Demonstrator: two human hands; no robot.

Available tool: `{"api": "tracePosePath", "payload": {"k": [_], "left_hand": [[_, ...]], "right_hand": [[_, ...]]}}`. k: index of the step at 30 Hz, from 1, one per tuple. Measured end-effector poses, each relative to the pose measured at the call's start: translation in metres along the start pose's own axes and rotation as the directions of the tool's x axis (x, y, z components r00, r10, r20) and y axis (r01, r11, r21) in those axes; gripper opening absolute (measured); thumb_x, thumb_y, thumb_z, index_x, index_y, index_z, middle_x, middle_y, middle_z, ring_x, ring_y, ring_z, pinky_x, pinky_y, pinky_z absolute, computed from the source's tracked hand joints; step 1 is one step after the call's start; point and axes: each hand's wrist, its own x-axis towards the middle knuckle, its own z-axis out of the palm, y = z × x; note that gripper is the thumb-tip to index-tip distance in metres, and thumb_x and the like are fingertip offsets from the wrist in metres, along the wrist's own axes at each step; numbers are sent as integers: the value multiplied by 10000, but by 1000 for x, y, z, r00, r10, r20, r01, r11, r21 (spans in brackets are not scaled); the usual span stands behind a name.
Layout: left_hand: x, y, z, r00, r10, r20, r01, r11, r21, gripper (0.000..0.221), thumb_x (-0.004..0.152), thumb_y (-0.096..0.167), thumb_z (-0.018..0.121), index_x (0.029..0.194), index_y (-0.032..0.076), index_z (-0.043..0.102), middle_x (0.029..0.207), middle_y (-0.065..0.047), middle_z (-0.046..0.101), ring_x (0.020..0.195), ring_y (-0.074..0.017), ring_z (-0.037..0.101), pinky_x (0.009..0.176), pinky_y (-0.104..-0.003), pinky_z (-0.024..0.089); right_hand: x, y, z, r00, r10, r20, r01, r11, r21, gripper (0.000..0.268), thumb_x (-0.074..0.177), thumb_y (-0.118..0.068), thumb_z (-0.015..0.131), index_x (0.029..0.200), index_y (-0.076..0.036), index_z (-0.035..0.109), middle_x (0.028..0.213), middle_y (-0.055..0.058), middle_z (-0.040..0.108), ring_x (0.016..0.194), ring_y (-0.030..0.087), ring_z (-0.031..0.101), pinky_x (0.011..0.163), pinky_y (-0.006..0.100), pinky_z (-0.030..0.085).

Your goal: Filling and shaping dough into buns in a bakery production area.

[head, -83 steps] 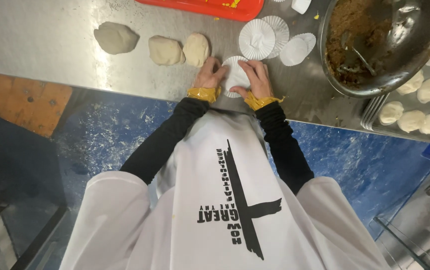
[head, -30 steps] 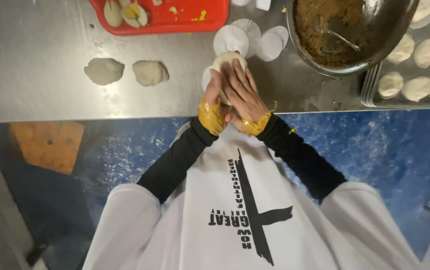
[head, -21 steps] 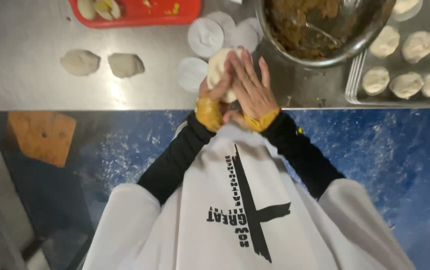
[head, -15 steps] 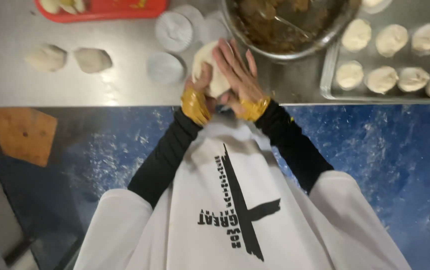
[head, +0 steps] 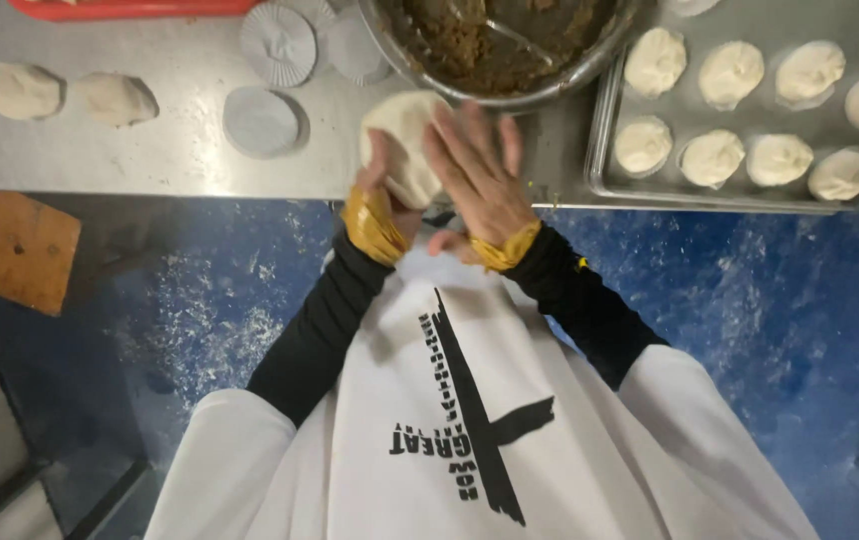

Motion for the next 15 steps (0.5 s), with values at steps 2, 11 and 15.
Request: {"api": "tracePosePath", "payload": {"k": [2, 11, 15], "left_hand": [[5, 12, 5, 998, -62, 33, 69, 948, -310, 948, 978, 645, 579, 1590, 62, 150, 1539, -148, 477, 1408, -241, 535, 1204, -394, 496], [1, 12, -2, 910, -347, 226, 294, 155, -943, 883, 983, 583, 631, 1596, 57, 273, 1564, -183, 420, 1438, -359, 447, 1214, -498, 404], [7, 6, -14, 932, -301, 202, 250, 128, -960, 885, 1017, 566, 651, 1617, 22, 295, 1542, -161, 487, 1455, -331, 474, 1289, -478, 393]], "right_hand": [[24, -3, 2, 1000, 2, 5, -2, 1000, -13, 1160, 883, -886, 108, 1662, -28, 158, 1736, 185, 114, 1641, 329, 116, 1286, 623, -40], [31, 9, 21, 949, 245, -197, -107, 840, 532, 820, 1018, -547, 598, 1618, -70, 307, 1645, 158, 351, 1509, 287, 386, 1264, 490, 326], [63, -13, -4, 897, 424, -130, -178, 612, 771, 484, 987, -238, 809, 1356, -26, 577, 1341, 138, 697, 1187, 214, 702, 1007, 350, 599]]}}
